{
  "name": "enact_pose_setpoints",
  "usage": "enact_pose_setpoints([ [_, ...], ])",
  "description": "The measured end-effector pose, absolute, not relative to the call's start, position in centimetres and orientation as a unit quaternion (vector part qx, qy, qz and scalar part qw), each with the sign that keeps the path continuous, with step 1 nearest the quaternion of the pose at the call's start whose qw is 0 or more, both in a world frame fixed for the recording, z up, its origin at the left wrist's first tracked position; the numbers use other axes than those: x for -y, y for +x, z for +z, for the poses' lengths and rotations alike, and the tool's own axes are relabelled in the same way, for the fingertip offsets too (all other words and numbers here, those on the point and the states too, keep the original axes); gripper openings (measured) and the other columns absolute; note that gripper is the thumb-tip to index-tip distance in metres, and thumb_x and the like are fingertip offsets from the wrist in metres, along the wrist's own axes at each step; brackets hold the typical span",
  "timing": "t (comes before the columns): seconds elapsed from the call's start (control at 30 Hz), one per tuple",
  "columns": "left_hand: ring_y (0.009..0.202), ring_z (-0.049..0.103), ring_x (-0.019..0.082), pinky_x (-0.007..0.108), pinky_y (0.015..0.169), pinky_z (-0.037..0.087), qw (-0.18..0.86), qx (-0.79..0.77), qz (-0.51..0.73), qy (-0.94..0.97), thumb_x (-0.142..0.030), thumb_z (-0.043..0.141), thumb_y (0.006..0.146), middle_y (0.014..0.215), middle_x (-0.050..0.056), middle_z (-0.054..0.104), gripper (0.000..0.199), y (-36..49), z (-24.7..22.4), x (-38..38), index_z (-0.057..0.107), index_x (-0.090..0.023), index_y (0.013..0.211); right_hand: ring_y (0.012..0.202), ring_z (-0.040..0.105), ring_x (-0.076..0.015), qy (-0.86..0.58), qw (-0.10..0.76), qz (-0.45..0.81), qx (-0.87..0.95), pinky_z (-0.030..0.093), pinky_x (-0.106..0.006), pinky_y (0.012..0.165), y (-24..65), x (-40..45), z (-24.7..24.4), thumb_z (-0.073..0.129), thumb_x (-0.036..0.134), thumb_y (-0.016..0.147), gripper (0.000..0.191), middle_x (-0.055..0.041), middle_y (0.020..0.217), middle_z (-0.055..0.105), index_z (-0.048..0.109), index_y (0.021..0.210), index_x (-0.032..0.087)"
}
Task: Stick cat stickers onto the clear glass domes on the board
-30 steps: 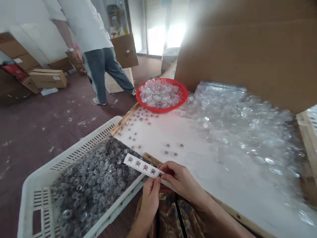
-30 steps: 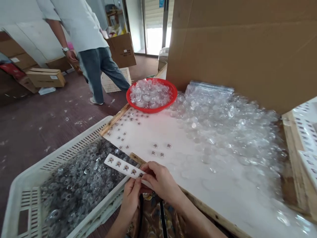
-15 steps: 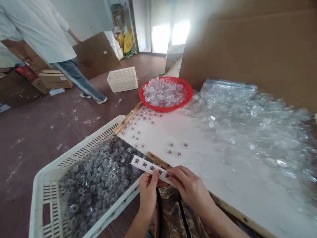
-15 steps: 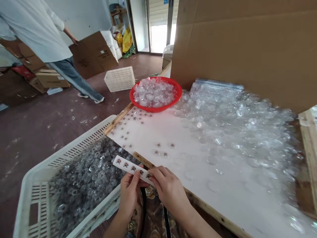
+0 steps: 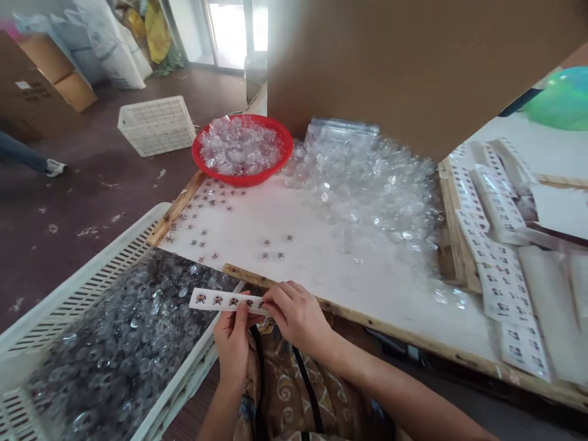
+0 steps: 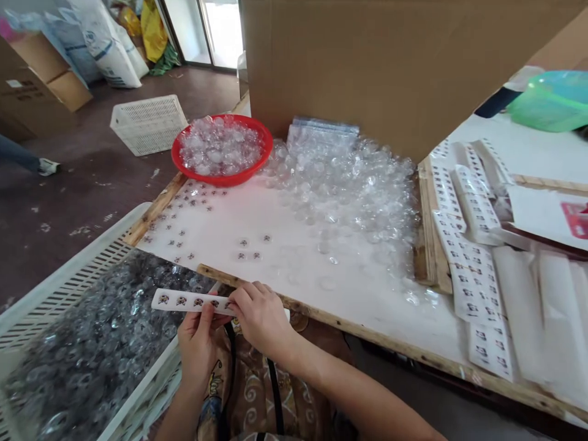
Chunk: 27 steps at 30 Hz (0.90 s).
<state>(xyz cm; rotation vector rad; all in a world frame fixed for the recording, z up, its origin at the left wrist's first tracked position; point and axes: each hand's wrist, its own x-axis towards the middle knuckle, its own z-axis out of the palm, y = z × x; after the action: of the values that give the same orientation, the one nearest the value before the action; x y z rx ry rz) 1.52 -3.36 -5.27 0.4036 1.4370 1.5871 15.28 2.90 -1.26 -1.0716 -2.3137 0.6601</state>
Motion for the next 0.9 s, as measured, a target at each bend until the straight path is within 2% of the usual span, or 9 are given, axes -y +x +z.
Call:
enact_pose_setpoints([
  [0.07, 0.072, 0.072, 0.02, 0.031, 0.065, 0.062, 0.469, -0.582, 0.647, 0.152, -0.048, 0.08, 0.076, 0.09, 0.008, 0.077, 0.045, 1.5, -5.4, 3.2, 0.075, -0.016, 0.107, 0.088, 0.061, -0.0217, -0.374, 0.273, 0.252, 0.85, 0.048, -0.035, 0.079, 15.3, -2.8, -1.3, 0.053, 0.015, 0.095, 0.011, -0.0074, 0.092, 0.069, 0.059, 0.088, 0.02],
  [0.17, 0.073, 0.072, 0.019, 0.029, 0.065, 0.062, 0.468, -0.585, 0.649, 0.13, -0.048, 0.082, 0.074, 0.093, 0.008, 0.077, 0.045, 1.4, -5.5, 3.0, 0.076, -0.016, 0.105, 0.095, 0.061, -0.0199, -0.358, 0.343, 0.333, 0.802, 0.049, -0.033, 0.083, 16.0, -3.9, -0.8, 0.054, 0.015, 0.093, 0.011, -0.0073, 0.097, 0.068, 0.058, 0.085, 0.021],
  [0.27, 0.071, 0.071, 0.017, 0.028, 0.065, 0.062, 0.459, -0.587, 0.655, 0.124, -0.047, 0.083, 0.073, 0.094, 0.007, 0.076, 0.041, 1.2, -5.6, 2.9, 0.077, -0.017, 0.101, 0.083, 0.061, -0.0162, -0.417, 0.373, 0.403, 0.725, 0.049, -0.029, 0.074, 18.1, -6.9, -0.2, 0.057, 0.02, 0.09, 0.006, -0.0046, 0.088, 0.065, 0.057, 0.084, 0.021],
  [0.4, 0.069, 0.069, 0.014, 0.026, 0.064, 0.062, 0.463, -0.583, 0.656, 0.123, -0.046, 0.082, 0.074, 0.093, 0.005, 0.076, 0.039, 0.9, -5.8, 2.8, 0.077, -0.019, 0.1, 0.06, 0.051, -0.0129, -0.544, 0.291, 0.401, 0.677, 0.039, -0.026, 0.057, 21.7, -11.5, -1.0, 0.06, 0.029, 0.084, 0.012, 0.001, 0.067, 0.058, 0.055, 0.078, 0.021],
  [0.53, 0.068, 0.069, 0.014, 0.024, 0.061, 0.061, 0.463, -0.584, 0.656, 0.121, -0.046, 0.083, 0.072, 0.095, 0.006, 0.076, 0.039, 0.8, -5.9, 2.7, 0.077, -0.018, 0.099, 0.058, 0.049, -0.0121, -0.573, 0.19, 0.394, 0.693, 0.035, -0.026, 0.057, 23.0, -13.2, -2.5, 0.062, 0.025, 0.079, 0.01, 0.0025, 0.064, 0.058, 0.055, 0.073, 0.02],
  [0.77, 0.067, 0.069, 0.014, 0.025, 0.063, 0.061, 0.463, -0.579, 0.659, 0.13, -0.045, 0.083, 0.073, 0.09, 0.005, 0.075, 0.038, 0.8, -5.8, 2.9, 0.076, -0.018, 0.098, 0.067, 0.057, -0.0138, -0.594, 0.115, 0.329, 0.725, 0.038, -0.025, 0.065, 21.6, -12.9, -3.3, 0.061, 0.016, 0.081, 0.005, -0.0003, 0.073, 0.065, 0.06, 0.078, 0.02],
  [0.9, 0.067, 0.07, 0.015, 0.026, 0.062, 0.061, 0.459, -0.579, 0.661, 0.127, -0.045, 0.083, 0.072, 0.091, 0.006, 0.076, 0.039, 1.0, -5.8, 3.0, 0.077, -0.017, 0.098, 0.081, 0.062, -0.0176, -0.589, 0.094, 0.238, 0.767, 0.039, -0.026, 0.069, 20.2, -12.7, -3.7, 0.057, 0.015, 0.088, 0.01, -0.0074, 0.094, 0.068, 0.066, 0.089, 0.019],
])
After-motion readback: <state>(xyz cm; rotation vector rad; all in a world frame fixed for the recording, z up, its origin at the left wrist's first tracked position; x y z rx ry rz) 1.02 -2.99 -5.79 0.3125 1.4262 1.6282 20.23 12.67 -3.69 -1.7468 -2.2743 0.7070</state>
